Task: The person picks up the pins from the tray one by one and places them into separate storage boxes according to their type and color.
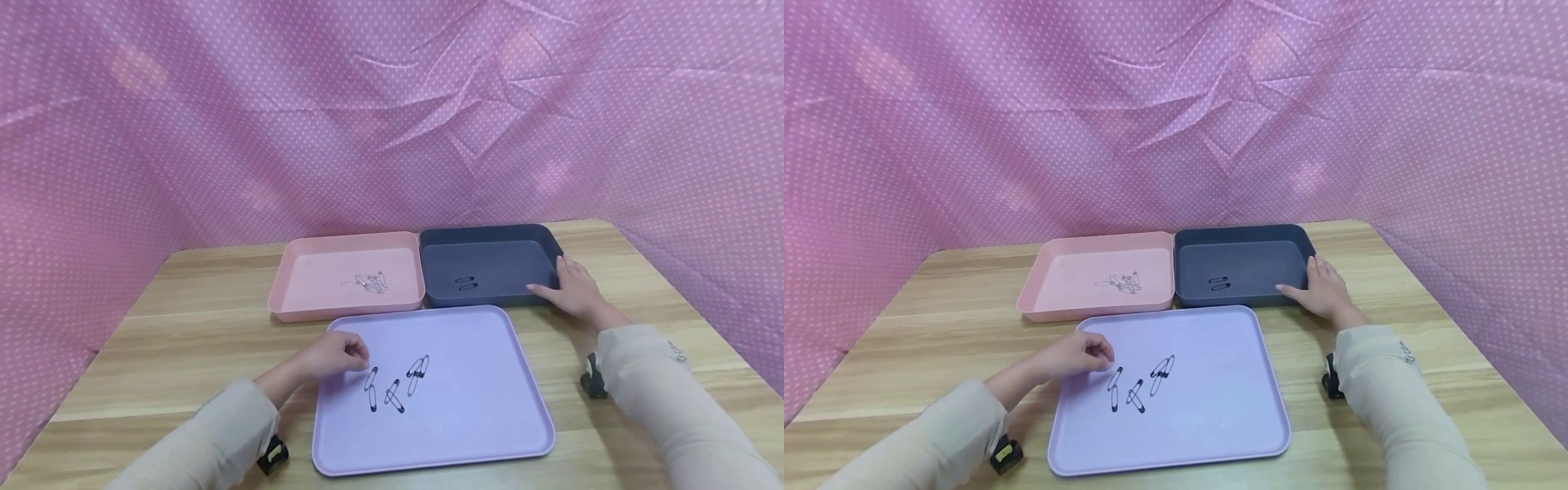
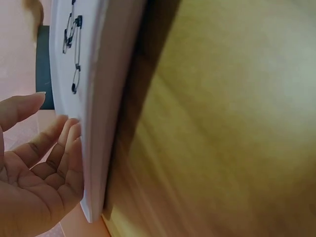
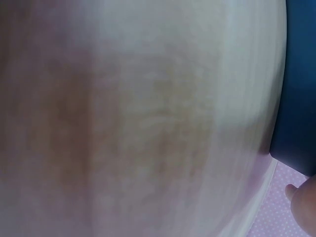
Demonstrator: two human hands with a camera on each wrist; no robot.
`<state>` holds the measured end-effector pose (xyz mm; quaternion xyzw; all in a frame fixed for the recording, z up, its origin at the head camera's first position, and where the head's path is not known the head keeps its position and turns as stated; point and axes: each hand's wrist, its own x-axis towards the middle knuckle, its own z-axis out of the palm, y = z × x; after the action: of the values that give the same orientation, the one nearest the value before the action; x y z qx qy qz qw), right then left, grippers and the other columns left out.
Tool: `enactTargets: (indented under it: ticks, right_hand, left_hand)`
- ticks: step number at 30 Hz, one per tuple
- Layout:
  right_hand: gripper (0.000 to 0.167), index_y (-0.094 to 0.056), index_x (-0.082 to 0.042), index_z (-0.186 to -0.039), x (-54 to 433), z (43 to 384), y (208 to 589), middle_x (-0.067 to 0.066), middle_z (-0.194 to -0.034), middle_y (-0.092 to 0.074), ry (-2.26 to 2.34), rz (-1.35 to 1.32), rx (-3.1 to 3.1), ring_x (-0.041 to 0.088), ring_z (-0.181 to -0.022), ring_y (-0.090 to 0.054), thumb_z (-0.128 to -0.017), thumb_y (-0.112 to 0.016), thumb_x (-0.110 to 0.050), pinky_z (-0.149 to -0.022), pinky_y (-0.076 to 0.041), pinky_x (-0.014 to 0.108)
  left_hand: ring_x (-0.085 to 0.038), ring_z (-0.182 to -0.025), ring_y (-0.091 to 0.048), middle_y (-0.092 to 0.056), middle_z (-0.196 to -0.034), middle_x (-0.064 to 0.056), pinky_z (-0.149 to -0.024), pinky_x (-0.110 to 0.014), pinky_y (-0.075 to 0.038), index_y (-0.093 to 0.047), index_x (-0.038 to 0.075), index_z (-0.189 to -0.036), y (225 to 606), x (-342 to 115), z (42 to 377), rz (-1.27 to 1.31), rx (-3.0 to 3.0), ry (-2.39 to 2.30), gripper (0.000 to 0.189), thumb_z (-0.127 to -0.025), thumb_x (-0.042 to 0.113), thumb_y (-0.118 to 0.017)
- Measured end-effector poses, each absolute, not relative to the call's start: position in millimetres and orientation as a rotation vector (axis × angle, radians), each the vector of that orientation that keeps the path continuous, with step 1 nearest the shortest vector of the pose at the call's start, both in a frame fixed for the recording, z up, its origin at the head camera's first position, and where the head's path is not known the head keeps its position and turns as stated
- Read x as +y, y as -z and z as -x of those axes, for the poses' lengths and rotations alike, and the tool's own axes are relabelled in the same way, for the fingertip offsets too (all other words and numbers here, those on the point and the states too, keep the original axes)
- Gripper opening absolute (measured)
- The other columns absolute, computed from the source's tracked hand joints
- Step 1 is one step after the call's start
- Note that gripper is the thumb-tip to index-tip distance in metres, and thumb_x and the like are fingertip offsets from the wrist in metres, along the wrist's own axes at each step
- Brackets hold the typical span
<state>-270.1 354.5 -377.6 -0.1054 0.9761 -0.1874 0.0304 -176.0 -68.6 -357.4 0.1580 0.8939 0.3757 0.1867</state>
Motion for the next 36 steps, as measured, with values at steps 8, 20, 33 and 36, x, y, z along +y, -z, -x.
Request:
enactTargets:
  ticks: [8,20,33,36]
  right_hand:
    - [0.097,-0.001,0.021,-0.127,355.0,270.8,378.3,0.038,-0.132,0.002,0.579,0.318,3.007,0.048,-0.121,0.0,-0.082,-0.044,-0.054,-0.098,-0.003,0.053]
    - [0.098,-0.001,0.021,-0.127,355.6,271.6,378.9,0.038,-0.132,0.0,0.574,0.319,3.016,0.047,-0.122,-0.002,-0.081,-0.044,-0.055,-0.098,-0.004,0.052]
    - [0.099,-0.002,0.021,-0.127,357.1,271.2,380.4,0.038,-0.132,0.001,0.576,0.316,3.015,0.048,-0.121,-0.002,-0.081,-0.043,-0.056,-0.098,-0.003,0.053]
    - [0.099,-0.002,0.021,-0.127,358.1,271.9,381.1,0.037,-0.133,0.001,0.569,0.32,3.018,0.047,-0.122,-0.002,-0.081,-0.043,-0.057,-0.098,-0.003,0.053]
  left_hand:
    - [-0.011,-0.058,-0.047,-0.054,-0.063,0.003,-0.052,-0.025,-0.04,-0.06,0.008,-0.072,367.0,-66.7,171.4,-0.423,2.515,-0.995,0.011,-0.07,0.014,-0.068]
    - [-0.01,-0.053,-0.044,-0.049,-0.057,0.002,-0.047,-0.023,-0.039,-0.052,0.007,-0.064,371.5,-57.0,167.0,-0.424,2.644,-0.904,0.018,-0.068,0.009,-0.069]
    - [-0.009,-0.056,-0.044,-0.048,-0.057,0.005,-0.053,-0.022,-0.038,-0.052,0.009,-0.061,369.7,-54.3,165.7,-0.52,2.726,-0.811,0.014,-0.071,0.001,-0.058]
    - [-0.009,-0.057,-0.044,-0.048,-0.057,0.006,-0.055,-0.022,-0.038,-0.053,0.01,-0.06,368.8,-54.3,167.0,-0.556,2.725,-0.777,0.015,-0.073,0.004,-0.06]
